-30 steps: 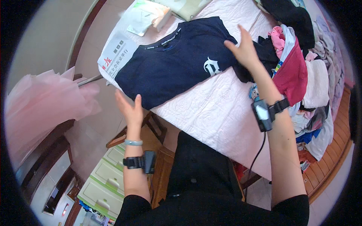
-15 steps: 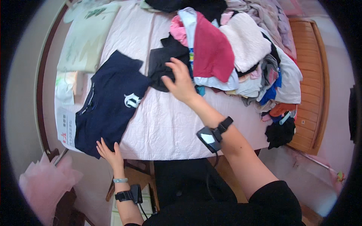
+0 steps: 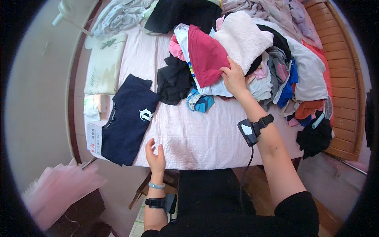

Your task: The person folds various garments on a bed, including a dark blue t-shirt, a red shirt, a white t-shirt, and several pairs of shorts. They then place the folded items into a wooden wardrobe.

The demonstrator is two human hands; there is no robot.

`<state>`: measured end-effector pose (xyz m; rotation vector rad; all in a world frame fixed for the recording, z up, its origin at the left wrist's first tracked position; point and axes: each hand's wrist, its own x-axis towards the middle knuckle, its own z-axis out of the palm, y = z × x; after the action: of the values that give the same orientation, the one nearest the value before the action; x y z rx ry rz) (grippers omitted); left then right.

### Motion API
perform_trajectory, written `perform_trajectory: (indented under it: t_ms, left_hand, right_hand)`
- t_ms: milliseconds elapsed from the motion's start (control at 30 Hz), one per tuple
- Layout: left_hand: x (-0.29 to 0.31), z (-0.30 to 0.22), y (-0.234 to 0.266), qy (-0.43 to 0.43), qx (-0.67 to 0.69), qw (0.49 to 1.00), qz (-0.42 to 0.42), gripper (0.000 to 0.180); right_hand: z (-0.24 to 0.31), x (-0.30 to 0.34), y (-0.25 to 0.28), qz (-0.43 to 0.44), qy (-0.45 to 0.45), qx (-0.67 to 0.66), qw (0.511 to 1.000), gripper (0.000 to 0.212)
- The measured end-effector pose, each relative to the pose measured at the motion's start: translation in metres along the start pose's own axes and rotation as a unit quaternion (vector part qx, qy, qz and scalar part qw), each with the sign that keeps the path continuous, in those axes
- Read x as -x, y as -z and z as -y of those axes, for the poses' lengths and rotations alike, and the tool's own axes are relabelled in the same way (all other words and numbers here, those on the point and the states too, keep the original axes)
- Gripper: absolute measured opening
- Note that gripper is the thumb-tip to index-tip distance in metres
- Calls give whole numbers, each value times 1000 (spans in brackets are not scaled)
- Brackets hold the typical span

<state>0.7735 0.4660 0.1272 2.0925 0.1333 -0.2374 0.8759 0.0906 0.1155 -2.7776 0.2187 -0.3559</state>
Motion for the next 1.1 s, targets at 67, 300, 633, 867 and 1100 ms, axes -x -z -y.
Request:
perform_trajectory:
  t_ms: [67, 300, 633, 867, 1100]
  left_hand:
    - [8, -14, -4, 5, 14, 1000, -3, 34]
    - [30, -53, -18, 19, 48, 998, 23, 30]
    - [30, -98, -47, 9, 123, 990, 62, 31]
    - [8, -139, -54, -47, 124, 987, 85, 31]
    - [-14, -173, -67, -23, 210, 967, 143, 29]
  right_hand:
    - [-4, 2, 1, -41, -19, -130, 990, 22]
    - [-16, 7, 7, -57, -123, -300, 944, 20]
    - [-41, -21, 48, -82, -312, -559, 764, 29]
    - [-26, -63, 150, -123, -247, -393, 878, 33]
    - [18, -71, 293, -190, -85, -738, 642, 26]
